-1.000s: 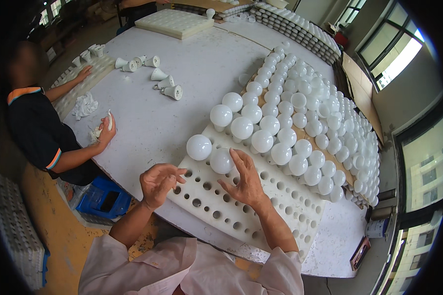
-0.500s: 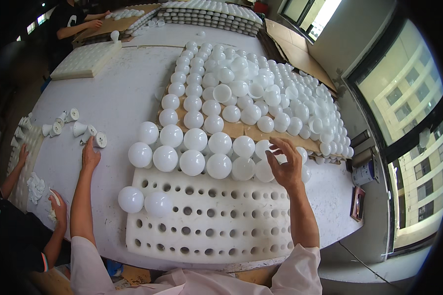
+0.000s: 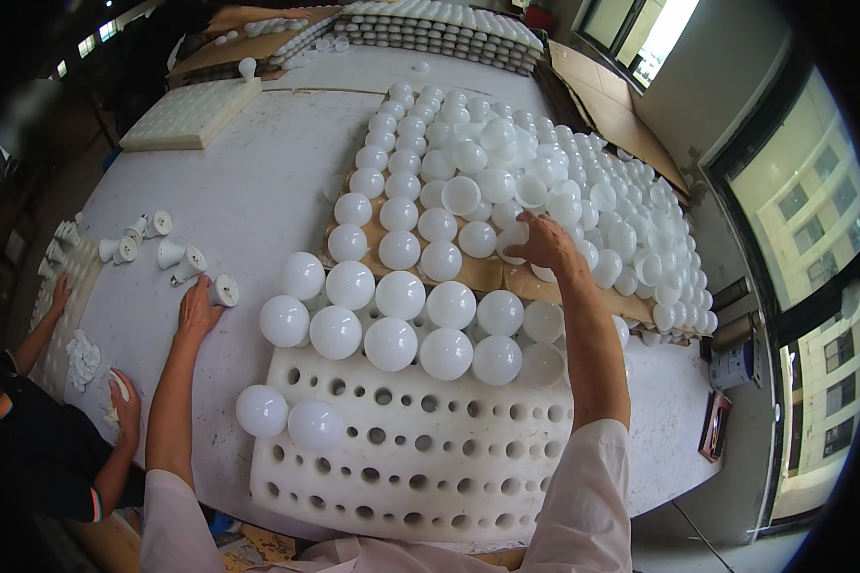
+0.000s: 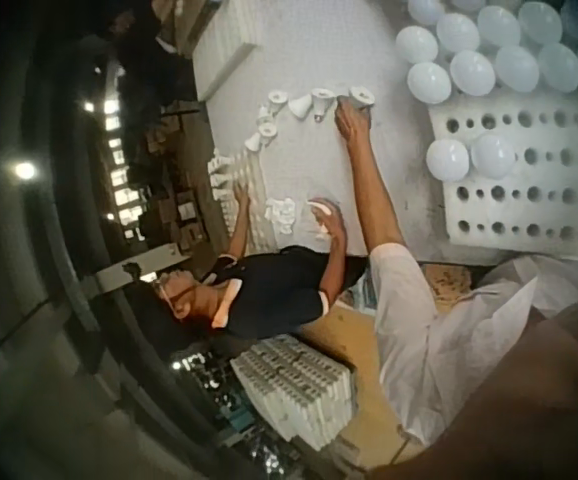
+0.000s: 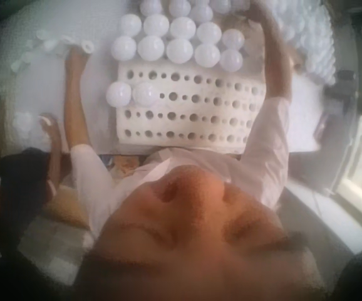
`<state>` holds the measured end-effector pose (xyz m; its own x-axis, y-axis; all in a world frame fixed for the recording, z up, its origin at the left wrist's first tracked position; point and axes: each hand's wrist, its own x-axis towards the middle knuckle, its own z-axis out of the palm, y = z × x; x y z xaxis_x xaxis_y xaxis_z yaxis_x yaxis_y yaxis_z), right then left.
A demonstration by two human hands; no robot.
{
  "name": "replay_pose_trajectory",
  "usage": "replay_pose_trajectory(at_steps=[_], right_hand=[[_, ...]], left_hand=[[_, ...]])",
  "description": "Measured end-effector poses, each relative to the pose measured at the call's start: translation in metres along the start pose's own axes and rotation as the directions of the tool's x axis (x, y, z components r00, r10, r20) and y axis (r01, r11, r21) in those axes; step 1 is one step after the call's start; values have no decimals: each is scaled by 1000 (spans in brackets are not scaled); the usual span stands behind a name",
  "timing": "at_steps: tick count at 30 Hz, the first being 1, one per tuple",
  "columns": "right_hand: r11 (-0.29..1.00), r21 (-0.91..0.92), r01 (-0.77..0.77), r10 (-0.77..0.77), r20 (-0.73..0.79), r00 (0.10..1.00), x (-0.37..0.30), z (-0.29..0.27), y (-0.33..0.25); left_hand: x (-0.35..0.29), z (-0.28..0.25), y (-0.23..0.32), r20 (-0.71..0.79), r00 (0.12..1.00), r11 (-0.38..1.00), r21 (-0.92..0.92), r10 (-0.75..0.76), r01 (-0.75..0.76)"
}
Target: The person assembles light bulbs by attaching rounded bulb covers onto bulb bases by hand and inserting the completed light bulbs into holes in a holder tray.
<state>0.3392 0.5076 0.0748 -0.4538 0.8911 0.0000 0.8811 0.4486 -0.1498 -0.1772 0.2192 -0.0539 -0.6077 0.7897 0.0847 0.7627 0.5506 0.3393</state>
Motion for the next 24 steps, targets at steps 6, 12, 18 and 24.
replay_pose_trajectory(at_steps=[6,12,18,24], right_hand=[[998,48,39,-31,-169,985,-19,5,3],[626,747,223,238,-456,858,-92,-31,2],[-18,954,299,37,-298,954,-220,-5,-52],[25,995,100,-327,-86,941,-286,50,-114]], left_hand=[[-39,-11,10,66,997,998,-41,41,-38],[-124,-22,-41,123,987,396,-905,-104,155],[-262,-90,8,177,984,-209,-962,8,175],[-317,-76,87,372,763,52,-912,529,408]])
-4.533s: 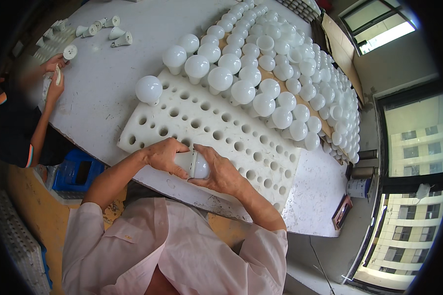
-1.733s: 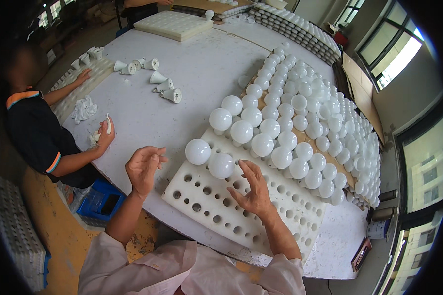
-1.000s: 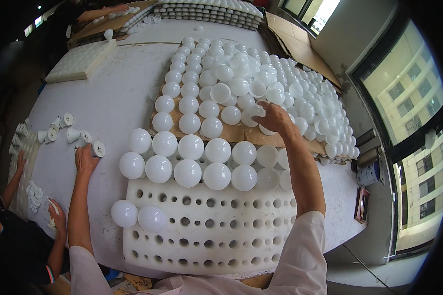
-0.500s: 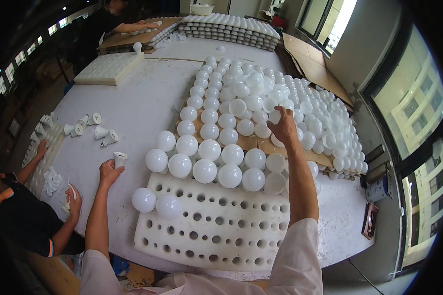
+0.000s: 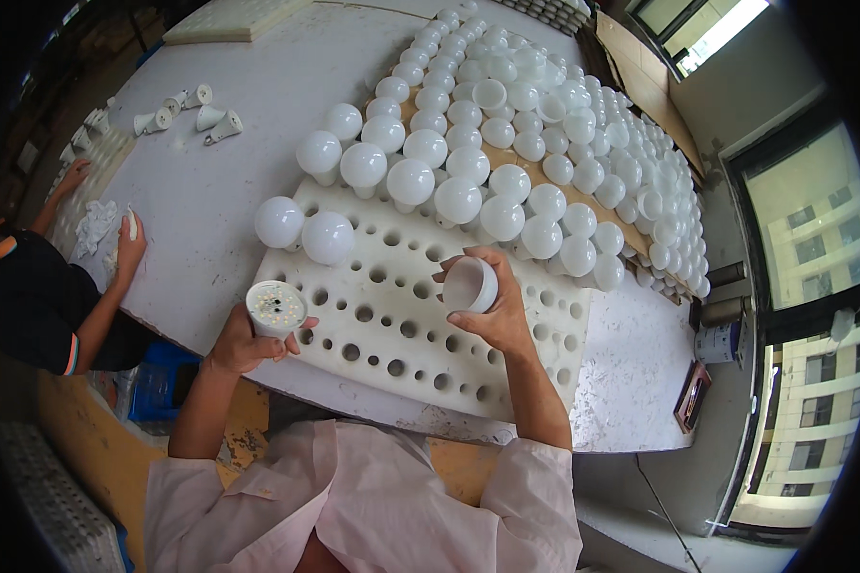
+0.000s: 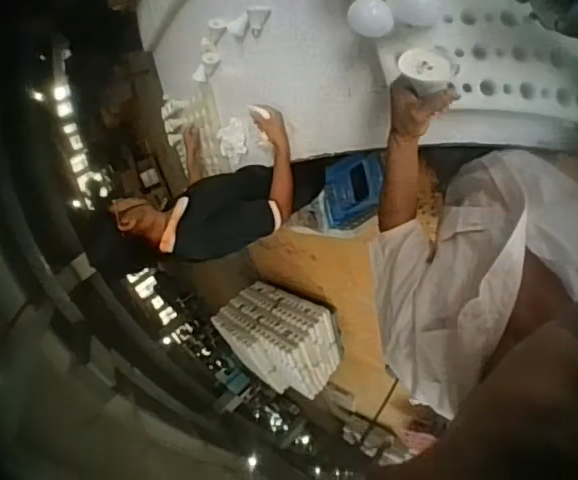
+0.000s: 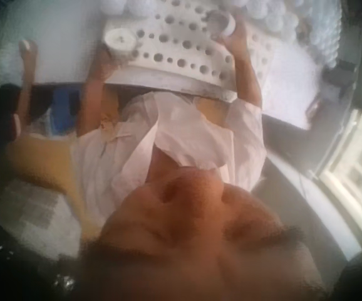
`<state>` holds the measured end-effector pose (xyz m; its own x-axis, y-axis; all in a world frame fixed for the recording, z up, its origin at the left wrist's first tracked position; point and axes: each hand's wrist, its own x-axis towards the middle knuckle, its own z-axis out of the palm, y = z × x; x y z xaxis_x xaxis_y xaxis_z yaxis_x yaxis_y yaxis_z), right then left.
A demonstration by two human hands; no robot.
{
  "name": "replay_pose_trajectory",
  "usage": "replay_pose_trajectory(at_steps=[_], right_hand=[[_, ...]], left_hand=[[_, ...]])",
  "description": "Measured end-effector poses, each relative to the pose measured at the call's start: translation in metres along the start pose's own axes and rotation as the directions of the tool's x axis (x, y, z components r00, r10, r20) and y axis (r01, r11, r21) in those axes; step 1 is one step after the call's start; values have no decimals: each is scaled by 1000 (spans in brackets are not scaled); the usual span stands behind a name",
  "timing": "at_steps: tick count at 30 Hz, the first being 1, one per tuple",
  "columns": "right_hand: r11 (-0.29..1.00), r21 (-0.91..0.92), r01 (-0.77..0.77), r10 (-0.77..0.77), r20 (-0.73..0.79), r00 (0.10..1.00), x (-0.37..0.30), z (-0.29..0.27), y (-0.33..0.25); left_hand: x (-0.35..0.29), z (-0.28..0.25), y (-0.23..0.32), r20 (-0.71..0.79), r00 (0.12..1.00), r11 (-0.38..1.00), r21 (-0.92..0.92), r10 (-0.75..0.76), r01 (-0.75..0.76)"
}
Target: The person assembles light bulbs by attaching rounded bulb covers onto bulb bases by hand and inserting the completed light bulbs into holes in a holder tray.
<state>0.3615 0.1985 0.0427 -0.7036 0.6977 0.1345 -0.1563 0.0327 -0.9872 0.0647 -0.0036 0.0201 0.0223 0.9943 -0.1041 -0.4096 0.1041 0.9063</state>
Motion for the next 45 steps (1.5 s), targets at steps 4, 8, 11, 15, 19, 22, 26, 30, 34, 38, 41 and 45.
replay_pose_trajectory(at_steps=[4,8,11,15,19,22,26,30,34,38,41,45], right_hand=[[996,-83,-13,22,109,994,-14,23,30],[992,-95,-84,98,160,982,-22,38,32],[977,-204,-56,98,202,975,-24,38,33],[981,-188,-46,88,225,970,-24,37,33],[976,-215,-37,95,265,959,-24,37,32],[972,-196,-129,176,243,954,-26,41,28],[914,-407,12,125,308,943,-22,42,26],[770,-631,91,177,349,920,-23,55,18],[685,-708,171,167,381,909,-27,61,21],[693,-711,119,211,358,910,-28,66,21],[646,-713,273,45,392,919,-27,71,24],[574,-600,557,-307,473,826,-18,79,28]], left_hand=[[37,35,-34,111,992,988,152,-52,35],[48,47,-35,206,972,954,297,-111,46],[50,52,-29,227,959,946,311,-172,96],[54,54,-29,232,949,908,406,-212,104],[57,57,-25,236,940,906,402,-245,136],[57,57,-25,215,941,900,407,-260,155],[59,56,-28,196,944,888,431,-267,162],[59,55,-27,163,932,822,536,-323,191],[59,57,-27,159,933,773,613,-323,163],[59,58,-25,144,921,748,634,-362,195],[58,58,-27,136,910,736,640,-391,221],[61,51,-43,220,938,757,650,-267,63]])
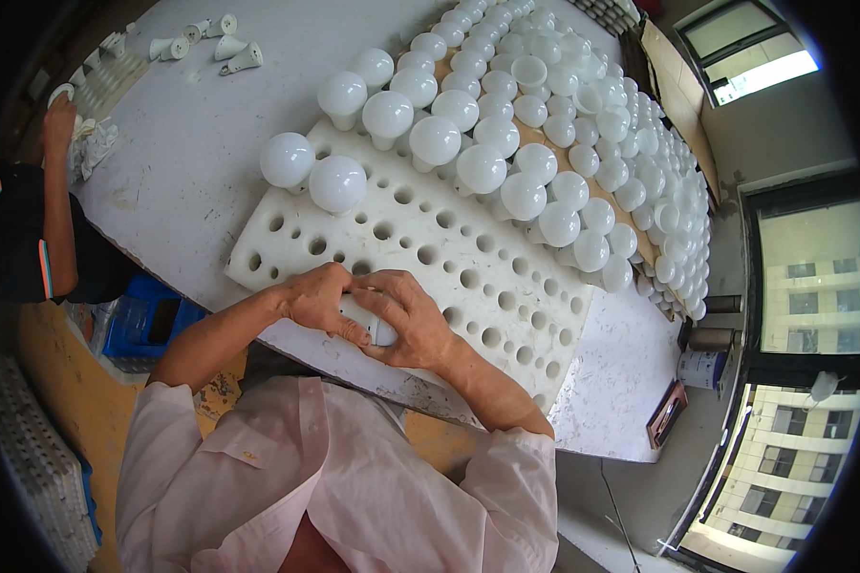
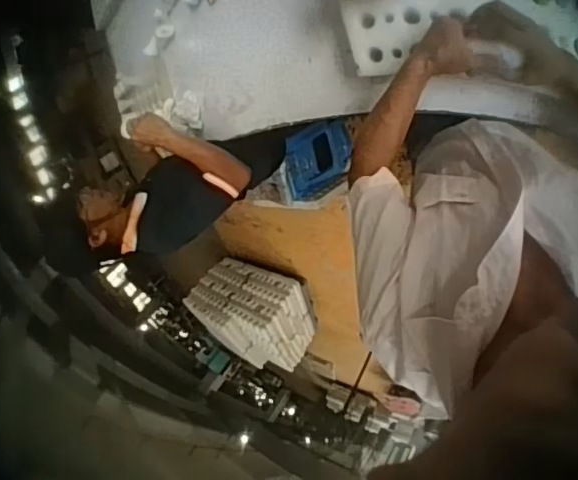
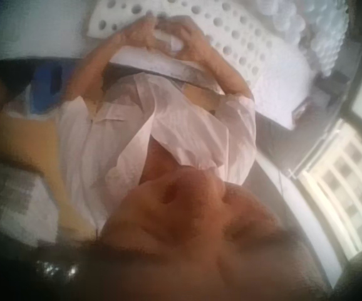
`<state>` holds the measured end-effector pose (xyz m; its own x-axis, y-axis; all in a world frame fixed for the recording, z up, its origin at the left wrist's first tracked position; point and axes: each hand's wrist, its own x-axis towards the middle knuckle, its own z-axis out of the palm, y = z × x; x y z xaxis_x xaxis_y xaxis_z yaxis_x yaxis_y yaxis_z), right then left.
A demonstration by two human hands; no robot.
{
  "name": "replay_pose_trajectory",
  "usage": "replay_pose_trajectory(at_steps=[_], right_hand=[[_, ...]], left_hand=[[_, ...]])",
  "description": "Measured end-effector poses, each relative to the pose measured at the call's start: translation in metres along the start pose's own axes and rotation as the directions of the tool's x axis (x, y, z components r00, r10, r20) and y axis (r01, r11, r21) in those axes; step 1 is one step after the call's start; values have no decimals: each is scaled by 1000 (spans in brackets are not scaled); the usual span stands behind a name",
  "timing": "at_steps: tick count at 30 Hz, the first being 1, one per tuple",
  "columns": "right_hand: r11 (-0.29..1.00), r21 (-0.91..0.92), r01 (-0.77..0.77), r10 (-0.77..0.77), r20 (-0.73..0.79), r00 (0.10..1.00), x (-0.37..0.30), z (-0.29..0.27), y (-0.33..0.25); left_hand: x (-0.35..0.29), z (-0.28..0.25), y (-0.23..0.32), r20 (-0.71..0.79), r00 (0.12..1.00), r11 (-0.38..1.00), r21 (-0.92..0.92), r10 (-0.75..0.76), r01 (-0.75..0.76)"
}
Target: The person assembles light bulbs by attaching rounded bulb covers onto bulb bases by hand and inserting the completed light bulbs into holes in a holder tray.
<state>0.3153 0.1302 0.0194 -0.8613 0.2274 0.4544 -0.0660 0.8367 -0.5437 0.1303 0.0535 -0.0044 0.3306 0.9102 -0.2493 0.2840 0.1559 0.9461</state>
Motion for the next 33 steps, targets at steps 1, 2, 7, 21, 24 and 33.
replay_pose_trajectory(at_steps=[1,2,7,21,24,33], right_hand=[[993,19,116,-115,-42,992,0,3,2],[993,20,114,-114,-36,993,-2,8,4],[987,153,43,-22,-138,990,-5,21,9],[832,324,-450,486,-36,873,-21,-13,19],[870,286,-401,473,-259,842,-9,-31,27],[937,-20,-348,338,-190,922,50,-36,32]], left_hand=[[1,-1,0,28,999,999,21,30,-30],[2,-1,1,26,999,999,15,30,-30],[4,-7,0,76,995,998,-23,-64,66],[-4,0,-5,-6,1000,852,-523,14,-15],[-7,2,-6,-58,998,829,-559,-27,-11],[-8,2,-4,-110,994,901,-432,2,-50]])
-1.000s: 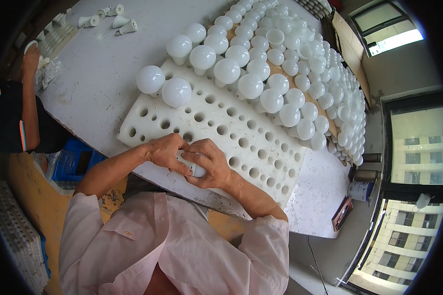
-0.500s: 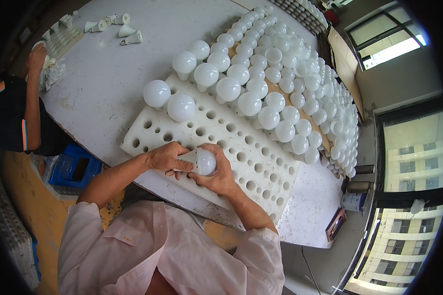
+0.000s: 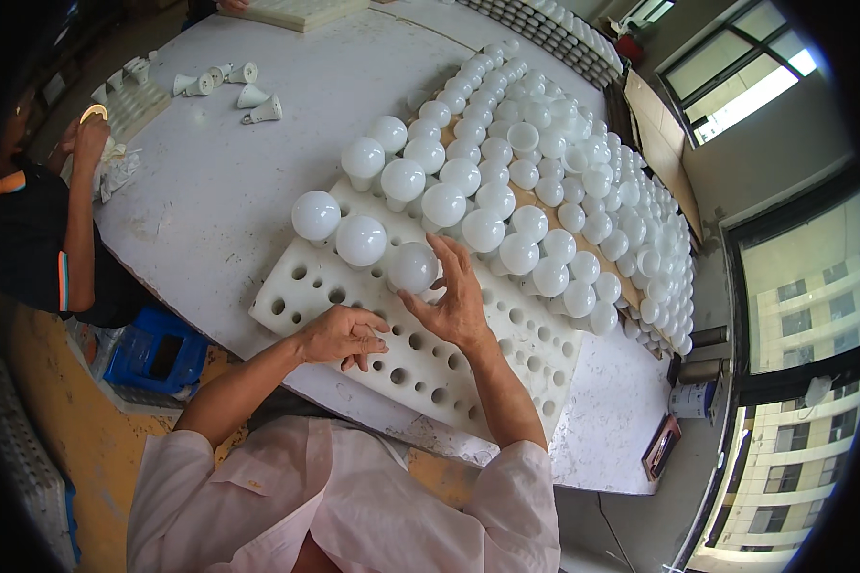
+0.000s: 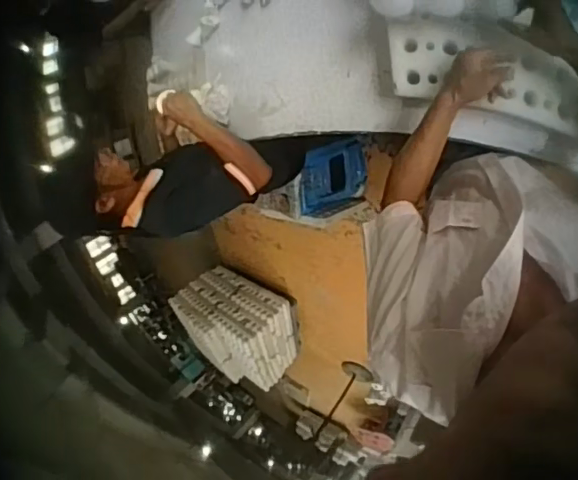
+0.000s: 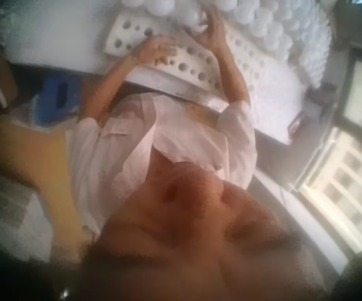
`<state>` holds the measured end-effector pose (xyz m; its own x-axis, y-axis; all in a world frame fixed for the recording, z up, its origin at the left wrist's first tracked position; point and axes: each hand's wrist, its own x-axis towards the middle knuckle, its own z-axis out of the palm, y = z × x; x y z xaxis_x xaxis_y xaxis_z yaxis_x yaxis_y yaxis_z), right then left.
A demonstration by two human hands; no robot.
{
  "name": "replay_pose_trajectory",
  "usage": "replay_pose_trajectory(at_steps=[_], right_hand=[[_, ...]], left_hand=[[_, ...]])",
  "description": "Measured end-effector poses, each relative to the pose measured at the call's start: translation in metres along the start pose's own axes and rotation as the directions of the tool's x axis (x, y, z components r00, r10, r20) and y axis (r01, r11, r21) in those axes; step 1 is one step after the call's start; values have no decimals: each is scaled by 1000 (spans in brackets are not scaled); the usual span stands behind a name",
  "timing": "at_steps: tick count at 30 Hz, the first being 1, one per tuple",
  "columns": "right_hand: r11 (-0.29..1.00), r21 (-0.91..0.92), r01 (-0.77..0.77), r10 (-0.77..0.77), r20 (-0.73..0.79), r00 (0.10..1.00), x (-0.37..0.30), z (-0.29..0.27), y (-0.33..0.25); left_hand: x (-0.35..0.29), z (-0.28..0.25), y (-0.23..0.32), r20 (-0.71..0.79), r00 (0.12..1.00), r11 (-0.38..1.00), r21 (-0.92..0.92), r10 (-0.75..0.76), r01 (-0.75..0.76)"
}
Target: The person assembles light bulbs by attaching rounded bulb covers onto bulb bases by hand and inserting the completed light bulbs into holes in a holder tray.
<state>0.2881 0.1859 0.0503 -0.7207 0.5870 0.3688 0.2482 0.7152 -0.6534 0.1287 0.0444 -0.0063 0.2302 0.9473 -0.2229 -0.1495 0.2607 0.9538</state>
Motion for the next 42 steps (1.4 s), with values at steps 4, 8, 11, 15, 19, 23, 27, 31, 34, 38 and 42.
replay_pose_trajectory(at_steps=[4,8,11,15,19,23,27,31,34,38,42], right_hand=[[986,59,155,-148,-118,982,-12,-16,14],[988,-25,155,-156,-235,959,-22,-50,20],[989,-125,82,-127,-415,901,-29,-98,36],[974,-180,-137,-7,-629,778,-41,-185,99],[864,-151,-480,167,-814,557,-73,-258,193],[551,-130,-824,289,-897,334,-122,-308,261],[387,-140,-911,314,-909,273,-144,-331,294],[410,-303,-860,252,-869,426,-106,-321,324],[541,-456,-707,94,-802,590,-86,-319,345],[363,-547,-754,13,-806,592,-133,-371,352],[385,-595,-706,-32,-773,633,-112,-348,391]], left_hand=[[2,5,-7,-26,999,999,-17,34,-35],[-7,5,-9,-65,997,998,-40,51,-54],[-6,6,-14,-91,995,993,-110,42,-52],[-4,6,-12,-68,997,992,-118,26,-34],[-4,4,-11,-91,996,992,-120,14,-25],[-4,5,-16,-138,990,992,-123,-28,11],[-2,16,-19,-173,984,991,-130,-48,26],[-6,12,-12,-278,957,995,-88,-78,56],[-14,12,-12,-290,953,994,-74,-94,75],[13,18,-2,-151,978,989,-69,-142,132],[-9,8,-2,-175,969,984,-65,-175,167]])
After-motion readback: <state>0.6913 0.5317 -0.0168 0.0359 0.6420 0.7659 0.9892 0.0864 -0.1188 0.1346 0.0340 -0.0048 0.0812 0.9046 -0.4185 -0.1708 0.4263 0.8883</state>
